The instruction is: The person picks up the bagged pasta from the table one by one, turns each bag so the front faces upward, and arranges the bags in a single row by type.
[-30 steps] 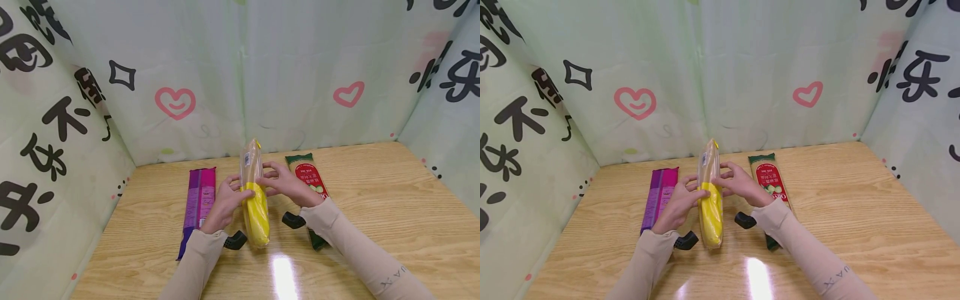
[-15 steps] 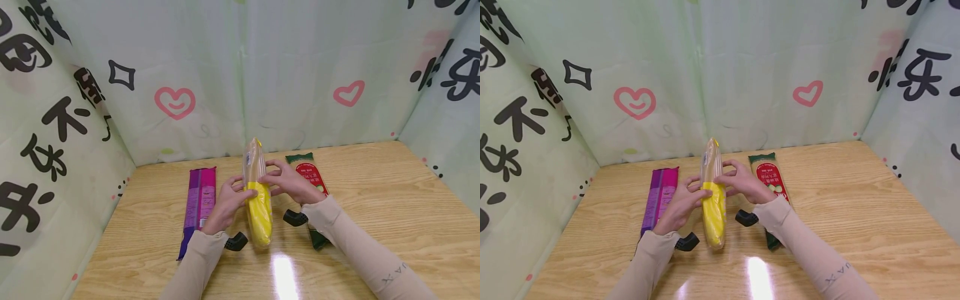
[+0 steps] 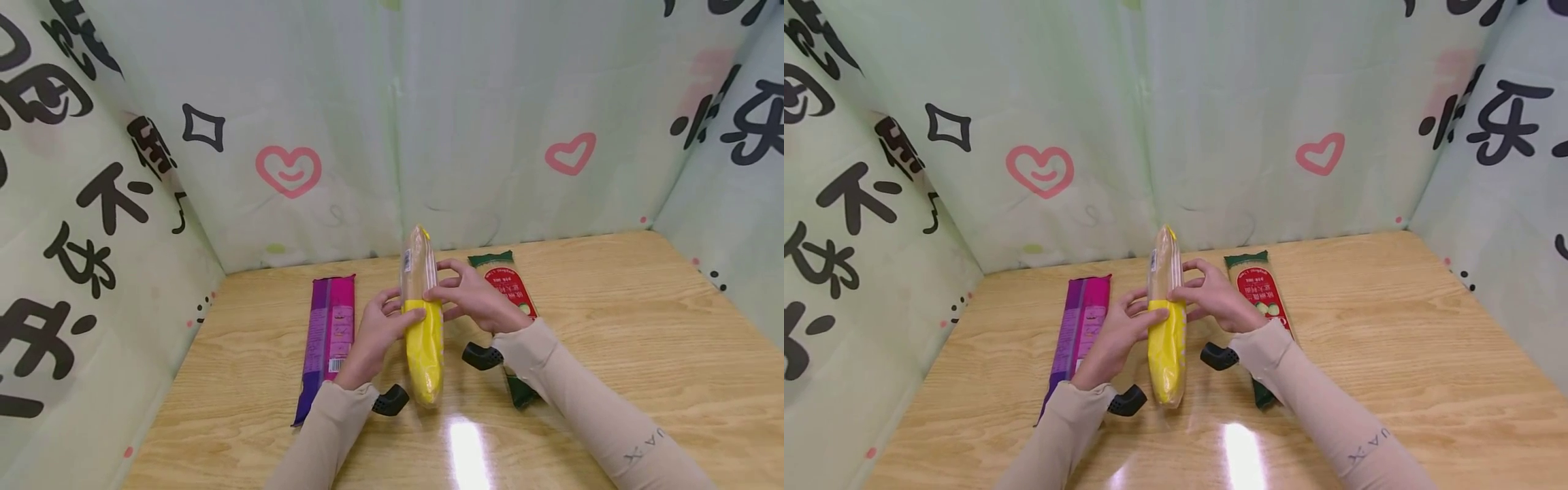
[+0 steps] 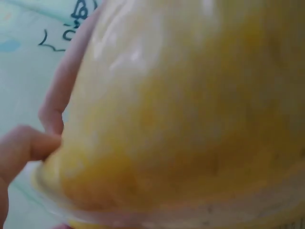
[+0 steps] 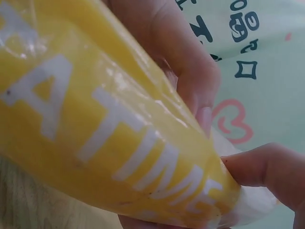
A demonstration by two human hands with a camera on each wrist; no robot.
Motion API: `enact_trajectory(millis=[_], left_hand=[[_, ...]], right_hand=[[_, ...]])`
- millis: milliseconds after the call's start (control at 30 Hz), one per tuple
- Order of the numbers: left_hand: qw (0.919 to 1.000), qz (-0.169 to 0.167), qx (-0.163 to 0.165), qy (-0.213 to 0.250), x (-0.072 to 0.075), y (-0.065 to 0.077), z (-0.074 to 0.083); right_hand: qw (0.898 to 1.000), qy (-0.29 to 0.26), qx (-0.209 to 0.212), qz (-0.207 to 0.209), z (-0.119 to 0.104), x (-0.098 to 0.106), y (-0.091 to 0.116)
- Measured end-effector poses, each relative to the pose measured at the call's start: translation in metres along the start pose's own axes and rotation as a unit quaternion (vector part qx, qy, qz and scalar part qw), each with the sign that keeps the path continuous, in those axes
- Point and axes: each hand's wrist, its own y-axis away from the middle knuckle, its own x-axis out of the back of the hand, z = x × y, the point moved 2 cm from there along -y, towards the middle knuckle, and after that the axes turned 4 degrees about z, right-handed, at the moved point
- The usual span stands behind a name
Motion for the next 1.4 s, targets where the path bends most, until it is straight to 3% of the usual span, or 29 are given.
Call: enact_trajectory(millis=[233,433,767,1167,1400], left_hand=[[0.9985,0.037,-0.036,-0.018,0.0,0.008,0.004],[0.9929,0.073,-0.058,-0.074,-0.003,0.018,0.015],[0.9884,0.063,-0.082,-0.111,-0.014,0.024,0.017],[0.9914,0.053,-0.068,-0.098,-0.015,0.02,0.013],[0.9857,0.058,-0.087,-0.132,-0.018,0.021,0.012]], right_hand=[[1.0,0.006,0.01,0.012,-0.003,-0.001,0.002],[1.0,0.015,0.01,0.02,-0.004,0.0,0.002],[0.999,0.033,0.007,0.03,-0.006,0.001,0.002],[0.999,0.038,-0.004,0.038,-0.007,-0.002,0.001],[0.998,0.046,-0.003,0.037,-0.007,-0.005,0.002]])
